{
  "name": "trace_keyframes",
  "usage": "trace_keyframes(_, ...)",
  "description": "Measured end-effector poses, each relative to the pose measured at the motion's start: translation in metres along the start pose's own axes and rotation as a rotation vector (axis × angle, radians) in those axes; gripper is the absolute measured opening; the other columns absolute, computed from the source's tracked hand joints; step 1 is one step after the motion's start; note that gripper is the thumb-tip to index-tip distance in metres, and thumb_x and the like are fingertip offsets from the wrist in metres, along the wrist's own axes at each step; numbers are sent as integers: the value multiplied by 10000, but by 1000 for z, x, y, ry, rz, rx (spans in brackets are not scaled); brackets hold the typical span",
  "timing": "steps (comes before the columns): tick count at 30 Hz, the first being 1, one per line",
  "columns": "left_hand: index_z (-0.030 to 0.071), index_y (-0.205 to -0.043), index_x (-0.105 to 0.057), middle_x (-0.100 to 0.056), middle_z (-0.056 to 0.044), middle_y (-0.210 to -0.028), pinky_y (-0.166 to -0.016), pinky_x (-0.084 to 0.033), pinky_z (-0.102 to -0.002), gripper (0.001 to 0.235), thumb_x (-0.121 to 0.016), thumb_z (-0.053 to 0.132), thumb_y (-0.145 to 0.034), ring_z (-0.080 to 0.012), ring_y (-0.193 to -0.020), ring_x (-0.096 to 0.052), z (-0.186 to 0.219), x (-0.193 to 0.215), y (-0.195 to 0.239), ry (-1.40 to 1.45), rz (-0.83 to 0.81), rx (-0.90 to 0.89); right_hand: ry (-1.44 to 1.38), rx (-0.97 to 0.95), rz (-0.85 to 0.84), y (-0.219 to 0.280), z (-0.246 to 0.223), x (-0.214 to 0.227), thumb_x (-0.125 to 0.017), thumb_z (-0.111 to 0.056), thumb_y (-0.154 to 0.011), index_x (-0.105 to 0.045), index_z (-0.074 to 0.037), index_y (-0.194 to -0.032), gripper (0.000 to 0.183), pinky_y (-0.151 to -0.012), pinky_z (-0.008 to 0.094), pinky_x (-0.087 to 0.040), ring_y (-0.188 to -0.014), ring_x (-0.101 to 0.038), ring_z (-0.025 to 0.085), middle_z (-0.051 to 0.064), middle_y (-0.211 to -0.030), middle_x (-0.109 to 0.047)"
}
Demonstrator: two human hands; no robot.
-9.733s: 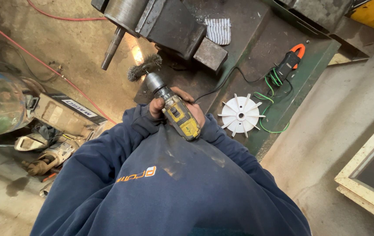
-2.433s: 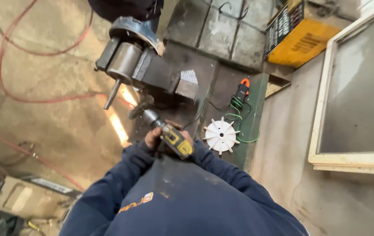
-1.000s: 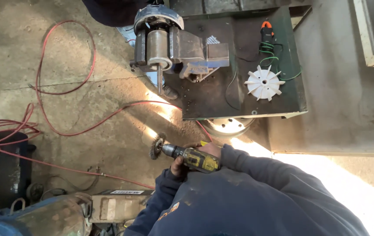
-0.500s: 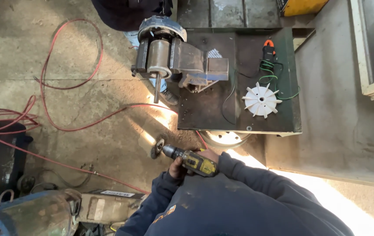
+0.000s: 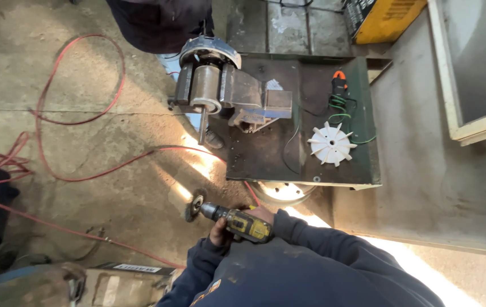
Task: Cleaning and polishing a metal casing using a cordless power drill fitted with a wire brush attachment.
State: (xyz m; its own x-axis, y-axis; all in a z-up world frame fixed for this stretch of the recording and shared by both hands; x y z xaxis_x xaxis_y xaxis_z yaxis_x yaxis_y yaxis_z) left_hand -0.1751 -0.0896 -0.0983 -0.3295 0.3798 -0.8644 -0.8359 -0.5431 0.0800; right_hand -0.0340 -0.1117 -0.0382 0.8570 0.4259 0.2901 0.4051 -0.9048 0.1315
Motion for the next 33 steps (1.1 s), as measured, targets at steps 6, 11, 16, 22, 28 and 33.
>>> trace_keyframes(6,-5,-1481,-455,-686,-126,-1229,-913,-553,-354,884,-709,557,-847,-232,-1083,-678,3,3,-3,20,40,61,-2,34,13,2,-11,3,-795,-284,-862,-645,-117,-1339,527,-913,372,-589,-1056,-755,257,111,-1171,-756)
trace_keyframes(11,5,-1547,-467,-698,-112,-1119,-650,-526,-289,834,-705,532,-946,-184,-825,-668,-6,21,3,75,-74,50,62,87,24,-4,-31,2,-839,-306,-822,-654,-122,-1304,548,-892,382,-586,-1039,-750,286,113,-1150,-760)
trace_keyframes(16,-44,-1464,-443,-698,-136,-1127,-695,-541,-324,812,-720,522,-951,-215,-872,-683,-30,65,5,109,13,68,123,-30,27,-4,-10,-3,-834,-355,-826,-671,-157,-1276,519,-880,393,-608,-1001,-769,277,83,-1095,-776)
trace_keyframes(22,1,-1531,-419,-697,-107,-1161,-801,-578,-312,890,-725,510,-867,-198,-976,-702,16,-3,2,35,5,60,209,-31,37,-9,-34,-2,-870,-367,-765,-660,-157,-1233,555,-856,406,-599,-975,-752,306,97,-1078,-770)
trace_keyframes(28,12,-1371,-531,-706,-119,-1149,-830,-585,-347,756,-699,553,-871,-221,-989,-714,-15,40,7,83,87,97,0,-27,25,-8,93,-31,-694,-256,-974,-673,-138,-1316,362,-946,365,-577,-1071,-744,229,75,-1167,-761)
trace_keyframes(33,-11,-1425,-552,-694,-146,-1192,-834,-548,-346,714,-708,528,-984,-239,-1001,-676,-31,53,13,158,1,60,-151,-231,-31,-2,63,-25,-671,-248,-953,-644,-148,-1320,381,-912,315,-580,-1042,-740,168,42,-1147,-762)
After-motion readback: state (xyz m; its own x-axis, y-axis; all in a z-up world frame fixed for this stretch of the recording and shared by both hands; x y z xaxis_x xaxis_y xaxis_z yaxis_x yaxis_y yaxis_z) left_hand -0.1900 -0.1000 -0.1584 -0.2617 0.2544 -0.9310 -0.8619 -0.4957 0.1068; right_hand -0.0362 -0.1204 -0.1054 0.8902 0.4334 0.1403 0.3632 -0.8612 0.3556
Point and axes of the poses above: each hand's wrist, its own y-axis away from the middle knuckle, its own x-axis out of the back of the hand, z = x × y, the point moved 6 cm from there along -y, towards the middle knuckle
